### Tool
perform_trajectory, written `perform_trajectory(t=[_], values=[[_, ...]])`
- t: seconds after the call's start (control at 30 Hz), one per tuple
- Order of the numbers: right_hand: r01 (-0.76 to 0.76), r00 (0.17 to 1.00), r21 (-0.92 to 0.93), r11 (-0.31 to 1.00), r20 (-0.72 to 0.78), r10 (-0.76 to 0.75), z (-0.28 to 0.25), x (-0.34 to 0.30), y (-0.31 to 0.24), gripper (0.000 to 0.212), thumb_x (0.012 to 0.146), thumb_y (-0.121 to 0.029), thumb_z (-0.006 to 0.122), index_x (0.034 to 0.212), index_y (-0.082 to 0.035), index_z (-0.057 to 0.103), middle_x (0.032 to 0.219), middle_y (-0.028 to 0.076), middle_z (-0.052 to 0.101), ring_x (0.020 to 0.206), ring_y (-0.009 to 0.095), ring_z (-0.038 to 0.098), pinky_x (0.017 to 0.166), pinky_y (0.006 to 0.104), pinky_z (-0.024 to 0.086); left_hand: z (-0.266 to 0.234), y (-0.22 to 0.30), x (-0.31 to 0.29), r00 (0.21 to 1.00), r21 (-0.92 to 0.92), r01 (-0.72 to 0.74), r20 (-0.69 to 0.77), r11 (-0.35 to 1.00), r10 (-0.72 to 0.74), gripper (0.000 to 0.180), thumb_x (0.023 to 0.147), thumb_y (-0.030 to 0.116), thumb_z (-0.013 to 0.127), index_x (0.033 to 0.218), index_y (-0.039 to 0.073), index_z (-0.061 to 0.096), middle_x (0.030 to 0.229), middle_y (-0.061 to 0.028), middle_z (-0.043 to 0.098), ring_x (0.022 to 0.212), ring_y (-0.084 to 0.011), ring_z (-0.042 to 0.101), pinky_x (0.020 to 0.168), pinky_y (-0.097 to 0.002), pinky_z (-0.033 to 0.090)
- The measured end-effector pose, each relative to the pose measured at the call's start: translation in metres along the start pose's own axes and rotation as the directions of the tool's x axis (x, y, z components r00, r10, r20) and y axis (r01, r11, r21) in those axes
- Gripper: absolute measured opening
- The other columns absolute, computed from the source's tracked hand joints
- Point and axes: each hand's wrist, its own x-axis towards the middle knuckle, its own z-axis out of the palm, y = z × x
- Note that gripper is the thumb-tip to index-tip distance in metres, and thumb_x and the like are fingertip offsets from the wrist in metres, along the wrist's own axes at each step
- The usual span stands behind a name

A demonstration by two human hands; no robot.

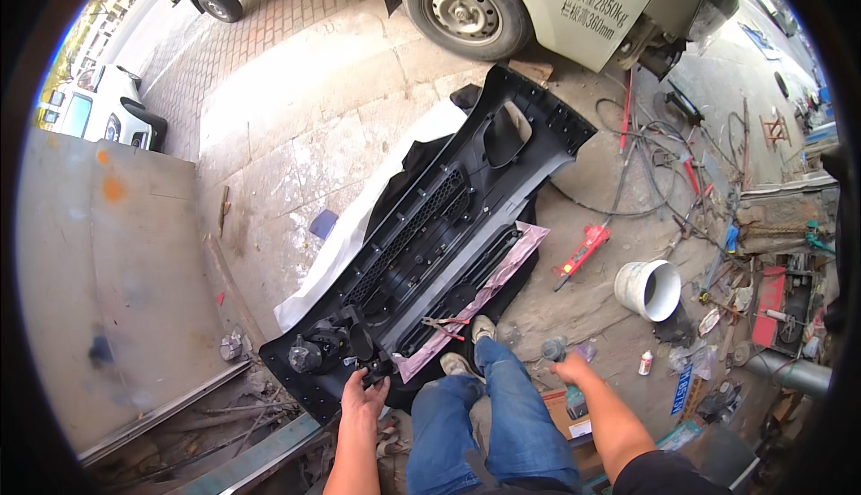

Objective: The person sits on the ground and uses a cordless drill and pliers to attach headlight housings and other components to a car bumper. They reposition the bumper and continue fastening parts in a cluttered workshop area.

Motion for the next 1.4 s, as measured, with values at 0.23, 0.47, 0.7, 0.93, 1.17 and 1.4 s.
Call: perform_trajectory(t=[0.23, 0.47, 0.7, 0.93, 1.17, 1.4], values=[[-0.175, 0.966, 0.302, 0.937, -0.132, 0.223, -0.011, -0.089, 0.091, 0.049, 0.077, -0.032, 0.085, 0.103, 0.009, 0.078, 0.099, 0.024, 0.078, 0.085, 0.034, 0.077, 0.08, 0.0453, 0.061, 0.055, -0.019, -0.04, 0.986, 0.038, 0.096, 0.135, 0.995, -0.1, 0.03, 0.098, 0.011, 0.066, 0.124, 0.003, 0.054, 0.124, -0.0175, 0.065, 0.116, -0.038, 0.067, 0.106, -0.0553, 0.056], [0.085, 0.992, 0.96, 0.266, -0.106, 0.067, -0.096, -0.19, 0.06, 0.016, 0.086, -0.016, 0.078, 0.087, -0.002, 0.072, 0.071, 0.009, 0.066, 0.055, 0.023, 0.063, 0.051, 0.0397, 0.052, 0.105, -0.016, -0.068, 0.957, 0.045, 0.111, 0.266, 0.993, -0.12, 0.03, 0.099, 0.011, 0.066, 0.126, 0.006, 0.053, 0.128, -0.0151, 0.063, 0.12, -0.0352, 0.066, 0.109, -0.0577, 0.053], [0.254, 0.964, 0.935, 0.248, -0.225, -0.14, -0.23, -0.181, -0.026, 0.015, 0.09, -0.017, 0.077, 0.091, -0.006, 0.067, 0.072, 0.005, 0.062, 0.058, 0.021, 0.061, 0.054, 0.0366, 0.05, 0.191, -0.033, -0.062, 0.96, -0.012, 0.078, 0.27, 0.997, -0.071, 0.025, 0.102, 0.01, 0.064, 0.124, 0.005, 0.053, 0.129, -0.0156, 0.061, 0.124, -0.0381, 0.063, 0.112, -0.0596, 0.051], [0.089, 0.951, 0.987, 0.136, -0.043, -0.306, -0.346, -0.005, -0.154, 0.016, 0.092, -0.022, 0.076, 0.094, -0.009, 0.067, 0.072, 0.005, 0.062, 0.06, 0.02, 0.062, 0.055, 0.0365, 0.05, 0.355, -0.113, -0.003, 0.977, -0.233, 0.059, 0.215, 0.971, -0.007, 0.036, 0.101, 0.009, 0.065, 0.133, 0.002, 0.049, 0.137, -0.0169, 0.059, 0.128, -0.0384, 0.061, 0.111, -0.06, 0.054], [-0.127, 0.979, 0.943, 0.308, 0.169, -0.113, -0.324, 0.184, -0.21, 0.018, 0.088, -0.019, 0.077, 0.091, -0.008, 0.064, 0.071, 0.005, 0.062, 0.059, 0.02, 0.061, 0.056, 0.0372, 0.05, 0.568, -0.237, 0.109, 0.994, -0.238, 0.097, 0.076, 0.967, -0.081, 0.037, 0.1, 0.009, 0.067, 0.131, -0.004, 0.052, 0.137, -0.0228, 0.057, 0.127, -0.0373, 0.061, 0.106, -0.0567, 0.059], [-0.255, 0.958, 0.903, 0.347, 0.285, -0.036, -0.294, 0.28, -0.208, 0.016, 0.089, -0.016, 0.077, 0.089, -0.008, 0.063, 0.07, 0.005, 0.061, 0.057, 0.019, 0.059, 0.055, 0.0366, 0.048, 0.72, -0.324, 0.223, 0.995, -0.11, 0.076, -0.049, 0.991, -0.082, 0.031, 0.098, 0.005, 0.068, 0.126, -0.005, 0.059, 0.135, -0.019, 0.062, 0.121, -0.0358, 0.065, 0.101, -0.0581, 0.062]])
